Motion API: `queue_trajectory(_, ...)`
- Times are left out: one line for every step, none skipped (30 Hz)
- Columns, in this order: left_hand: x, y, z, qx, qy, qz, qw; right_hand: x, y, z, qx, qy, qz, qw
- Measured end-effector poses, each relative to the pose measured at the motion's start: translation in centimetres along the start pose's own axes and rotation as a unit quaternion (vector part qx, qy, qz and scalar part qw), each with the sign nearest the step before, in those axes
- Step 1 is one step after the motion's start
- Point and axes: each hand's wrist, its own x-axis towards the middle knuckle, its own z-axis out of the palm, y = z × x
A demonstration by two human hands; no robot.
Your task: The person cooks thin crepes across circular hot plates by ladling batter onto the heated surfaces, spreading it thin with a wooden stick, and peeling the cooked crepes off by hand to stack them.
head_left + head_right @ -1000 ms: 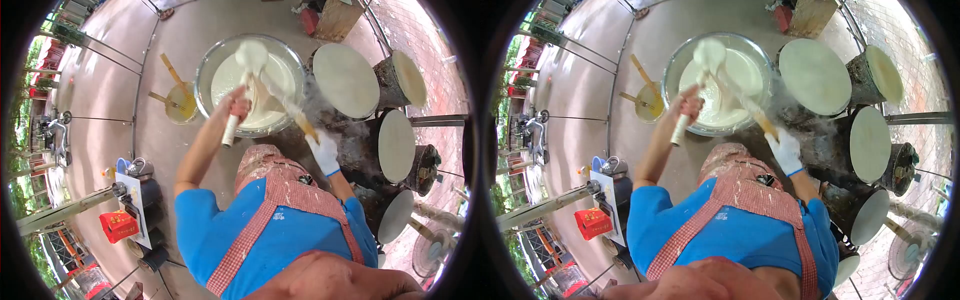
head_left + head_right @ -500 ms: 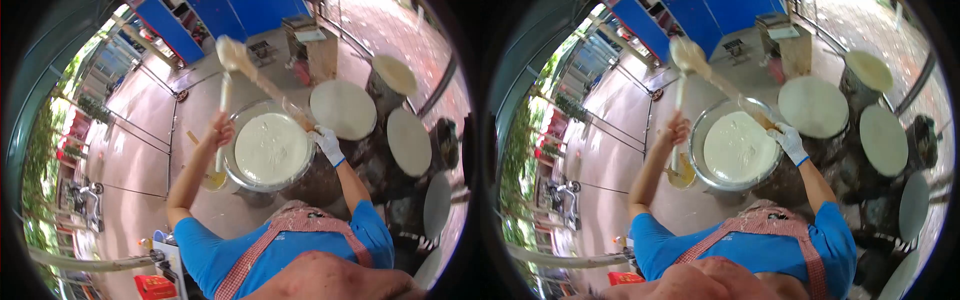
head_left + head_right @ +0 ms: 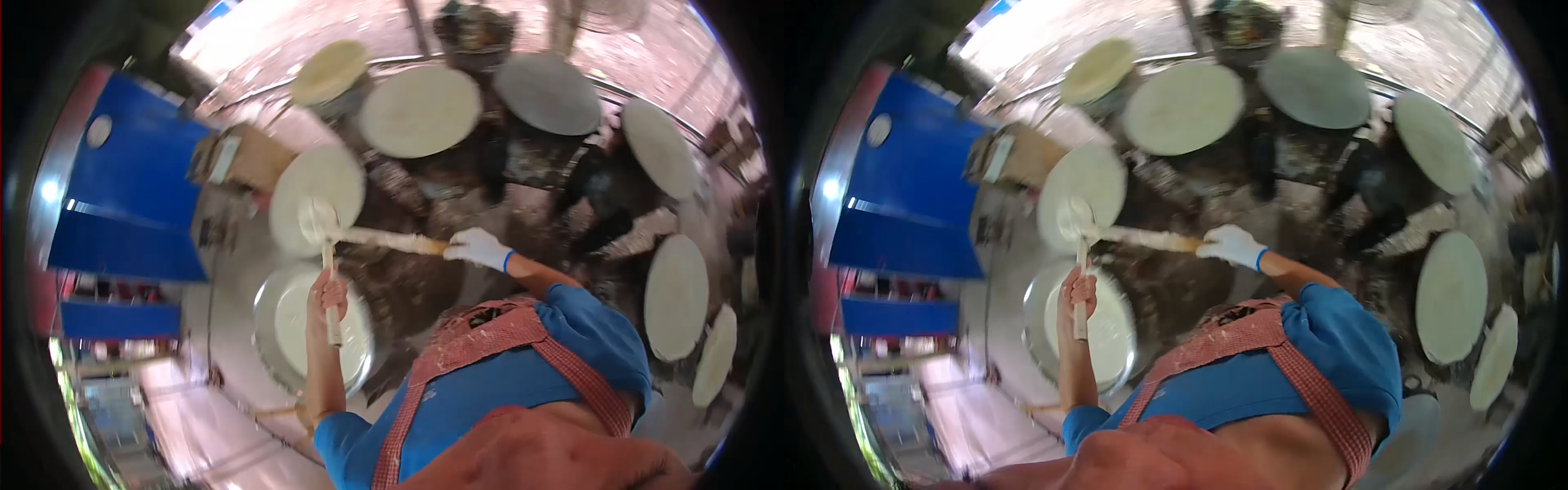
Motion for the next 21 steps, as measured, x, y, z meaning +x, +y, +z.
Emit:
queue_trajectory(3.4,-0.7,-1.1,-0.059,0.010,-0.031,0.998,-1.9,2.7,-1.9,-0.030,0.004,0.026,0.999)
queue_trajectory(7.0,-2.0,-1.9,-0.085,0.035,-0.069,0.993,-2.8,8.2,-2.9,-0.142,0.069,-0.067,0.985)
queue_trajectory(10.8,-3.7,-3.1,-0.111,0.047,-0.091,0.989,-4.9,12.2,-4.5,-0.181,0.093,-0.035,0.978)
queue_trajectory(14.1,-6.2,-2.2,-0.135,0.019,-0.136,0.981,-9.0,12.4,-6.9,-0.149,0.126,0.032,0.980)
queue_trajectory(17.4,-8.9,-1.9,-0.158,-0.001,-0.181,0.971,-12.3,14.9,-8.2,-0.114,0.180,0.073,0.974)
queue_trajectory(20.5,-11.5,-1.1,-0.154,-0.026,-0.191,0.969,-15.2,16.9,-9.5,-0.076,0.243,0.088,0.963)
queue_trajectory(24.1,-13.9,0.0,-0.152,-0.054,-0.203,0.966,-18.2,17.3,-11.3,-0.073,0.311,0.140,0.937)
queue_trajectory(27.4,-15.8,1.6,-0.092,-0.045,-0.217,0.971,-20.5,19.1,-13.6,-0.170,0.379,0.126,0.901)
queue_trajectory(30.4,-17.4,3.5,-0.031,-0.038,-0.228,0.972,-22.4,19.6,-16.0,-0.248,0.393,0.191,0.865)
queue_trajectory(33.1,-18.9,5.7,0.074,-0.017,-0.224,0.972,-23.6,18.9,-18.3,-0.220,0.420,0.234,0.849)
queue_trajectory(35.9,-20.0,7.8,0.180,0.002,-0.215,0.960,-24.3,20.5,-20.1,-0.209,0.476,0.241,0.820)
queue_trajectory(39.0,-21.0,9.5,0.190,-0.020,-0.242,0.951,-24.3,20.2,-22.3,-0.158,0.498,0.257,0.813)
queue_trajectory(41.9,-21.9,11.3,0.203,-0.044,-0.266,0.941,-24.2,19.4,-24.4,-0.106,0.521,0.268,0.804)
queue_trajectory(44.8,-22.8,13.0,0.299,-0.042,-0.223,0.927,-23.5,18.4,-26.0,-0.107,0.569,0.187,0.794)
queue_trajectory(47.3,-23.8,14.6,0.393,-0.044,-0.174,0.902,-22.5,17.4,-27.4,-0.107,0.613,0.102,0.776)
queue_trajectory(49.4,-24.8,16.0,0.459,-0.039,-0.147,0.875,-21.2,17.0,-28.8,-0.087,0.607,0.044,0.789)
queue_trajectory(51.4,-25.9,17.4,0.522,-0.037,-0.117,0.844,-19.1,18.2,-30.2,-0.112,0.619,-0.049,0.776)
queue_trajectory(54.1,-26.7,17.4,0.547,-0.040,-0.086,0.832,-17.6,17.2,-31.6,-0.187,0.593,-0.029,0.783)
queue_trajectory(56.7,-27.5,16.6,0.552,-0.050,-0.084,0.828,-15.9,16.0,-32.4,-0.257,0.563,-0.002,0.785)
queue_trajectory(59.3,-28.2,15.8,0.553,-0.006,-0.075,0.830,-13.8,15.5,-33.0,-0.277,0.541,0.069,0.791)
queue_trajectory(61.6,-28.3,15.3,0.552,0.037,-0.066,0.830,-11.5,16.0,-33.6,-0.294,0.516,0.141,0.792)
